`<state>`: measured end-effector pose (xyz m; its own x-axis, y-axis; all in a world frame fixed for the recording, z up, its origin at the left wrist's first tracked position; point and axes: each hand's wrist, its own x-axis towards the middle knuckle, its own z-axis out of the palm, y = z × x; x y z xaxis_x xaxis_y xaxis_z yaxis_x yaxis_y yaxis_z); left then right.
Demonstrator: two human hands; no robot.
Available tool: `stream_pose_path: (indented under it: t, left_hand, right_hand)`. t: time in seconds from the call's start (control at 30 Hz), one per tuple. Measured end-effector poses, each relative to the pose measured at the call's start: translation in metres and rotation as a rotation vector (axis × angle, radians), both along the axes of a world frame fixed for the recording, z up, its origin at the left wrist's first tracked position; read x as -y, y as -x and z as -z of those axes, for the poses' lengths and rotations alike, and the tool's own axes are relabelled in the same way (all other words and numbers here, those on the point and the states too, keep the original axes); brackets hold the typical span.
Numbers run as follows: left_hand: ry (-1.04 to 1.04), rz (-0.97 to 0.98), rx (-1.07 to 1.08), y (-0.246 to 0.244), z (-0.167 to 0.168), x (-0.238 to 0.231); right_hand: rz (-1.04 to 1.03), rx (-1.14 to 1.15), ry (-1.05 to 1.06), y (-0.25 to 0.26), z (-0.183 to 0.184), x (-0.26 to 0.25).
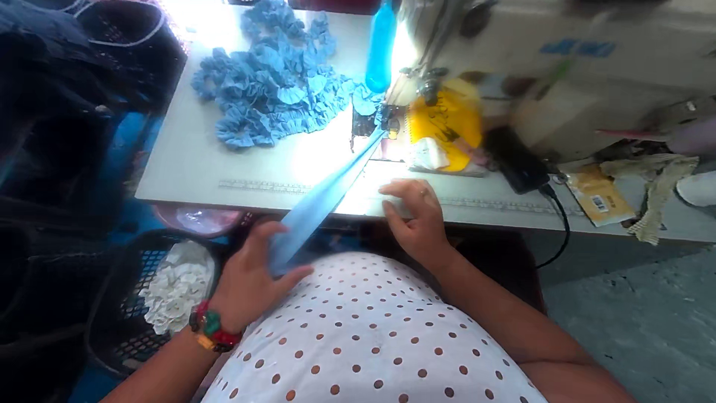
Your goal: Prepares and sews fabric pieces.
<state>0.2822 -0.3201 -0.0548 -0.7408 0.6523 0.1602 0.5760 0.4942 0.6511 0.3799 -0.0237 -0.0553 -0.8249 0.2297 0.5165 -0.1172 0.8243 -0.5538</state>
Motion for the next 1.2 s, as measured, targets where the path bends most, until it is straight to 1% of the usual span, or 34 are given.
stream_pose_path:
  t: [0.03,0.07,0.13,0.17,0.23,0.33,0.5,0.6,0.7,0.8,0.9,0.97,1.0,1.07,1.13,1.2]
  left_hand:
    - [0.074,0.026,-0.134,0.000,-0.001,0.000]
    - [0.144,0.041,-0.222,0.002,0.000,0.001]
    - [0.223,0.026,-0.311,0.004,0.003,0.002]
    - [0.227,0.013,-0.349,0.005,0.004,0.003]
    - [0.179,0.011,-0.406,0.007,0.004,0.008]
    - [0.044,0.032,-0.415,0.004,-0.001,0.016]
    - [-0.151,0.061,-0.428,-0.005,-0.011,0.017]
    - [-0.219,0.097,-0.459,-0.006,-0.014,0.012]
    - [-0.261,0.131,-0.477,-0.005,-0.016,0.008]
    - [-0.289,0.189,-0.499,-0.003,-0.019,0.006]
    - [-0.328,0.251,-0.509,-0.003,-0.026,0.003]
    - [-0.371,0.326,-0.430,-0.004,-0.035,-0.001]
    - [-0.397,0.394,-0.344,-0.004,-0.041,-0.004]
    - [-0.433,0.557,-0.083,-0.003,-0.048,-0.011]
    - [-0.362,0.664,0.215,0.002,-0.041,-0.018]
    - [-0.276,0.696,0.475,0.012,-0.017,-0.025]
  right_hand:
    - [-0.023,0.004,-0.018,0.005,0.000,0.003]
    - [-0.041,0.011,-0.037,0.009,0.000,0.005]
    - [-0.073,0.032,-0.072,0.014,-0.001,0.010]
    - [-0.088,0.037,-0.089,0.017,-0.002,0.011]
    - [-0.117,0.041,-0.122,0.021,-0.005,0.013]
    - [-0.185,0.041,-0.158,0.028,-0.012,0.017]
    - [-0.396,0.035,-0.164,0.043,-0.029,0.041]
    - [-0.520,0.032,-0.202,0.049,-0.039,0.058]
    - [-0.593,0.027,-0.242,0.053,-0.045,0.067]
    - [-0.635,0.029,-0.284,0.051,-0.050,0.069]
    - [-0.635,-0.016,-0.396,0.044,-0.057,0.069]
    - [-0.607,-0.061,-0.454,0.033,-0.064,0.067]
    - [-0.582,-0.074,-0.467,0.024,-0.068,0.064]
    - [-0.538,-0.056,-0.463,0.003,-0.072,0.057]
    - [-0.524,0.018,-0.442,-0.021,-0.069,0.046]
    - [-0.533,0.099,-0.395,-0.041,-0.059,0.031]
